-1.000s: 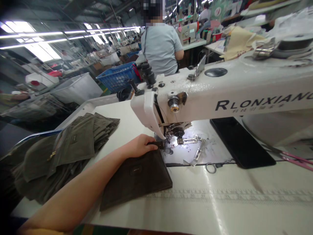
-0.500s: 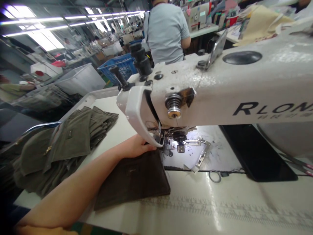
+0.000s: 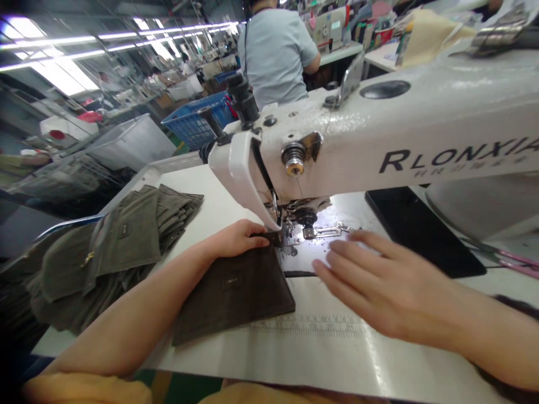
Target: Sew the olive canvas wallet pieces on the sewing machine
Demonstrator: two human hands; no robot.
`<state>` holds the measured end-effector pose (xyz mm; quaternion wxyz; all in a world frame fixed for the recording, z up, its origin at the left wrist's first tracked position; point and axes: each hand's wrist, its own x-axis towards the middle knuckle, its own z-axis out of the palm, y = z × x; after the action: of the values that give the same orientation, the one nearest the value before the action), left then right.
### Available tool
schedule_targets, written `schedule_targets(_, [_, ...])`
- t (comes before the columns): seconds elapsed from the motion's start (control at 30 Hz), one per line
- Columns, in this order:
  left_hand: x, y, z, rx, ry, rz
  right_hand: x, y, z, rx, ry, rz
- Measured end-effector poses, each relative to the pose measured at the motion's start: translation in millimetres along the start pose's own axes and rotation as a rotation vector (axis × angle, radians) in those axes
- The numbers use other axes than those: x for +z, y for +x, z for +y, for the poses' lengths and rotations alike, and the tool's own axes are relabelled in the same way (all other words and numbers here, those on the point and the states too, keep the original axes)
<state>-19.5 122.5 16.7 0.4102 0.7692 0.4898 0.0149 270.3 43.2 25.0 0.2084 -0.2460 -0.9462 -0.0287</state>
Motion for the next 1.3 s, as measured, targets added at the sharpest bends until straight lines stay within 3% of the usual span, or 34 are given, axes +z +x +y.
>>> schedule_targets(0.1, [-0.6, 0, -3, 0.023, -0.032, -0.016, 22, 45, 1, -0.346, -0.131, -0.106])
schedule_targets(0.3, [-3.3, -4, -13, 0.068, -0.212, -0.076, 52, 70, -6, -0.306, -0.163, -0.061])
schedule_targets(0.6, [-1.3, -4, -9, 0.058, -0.368, -0.111, 49, 62, -17, -0.354, -0.13, -0.003])
schedule_targets(0.87, [-3.5, -6, -7, 0.033, -0.679, -0.155, 50, 63, -15, -0.324, -0.165, 0.121])
schedule_targets(0.97, [-3.9, -5, -6, 0.043, -0.588, -0.133, 50, 64, -18, -0.318, -0.148, 0.128])
schedule_targets(1.17, [1.4, -1, 5, 0.031, -0.018, 0.011, 44, 55, -31, -0.276, -0.16, 0.085])
schedule_targets(1.3, [2.7, -3, 13, 0.058, 0.088, -0.005, 49, 48, -36, -0.248, -0.183, -0.007])
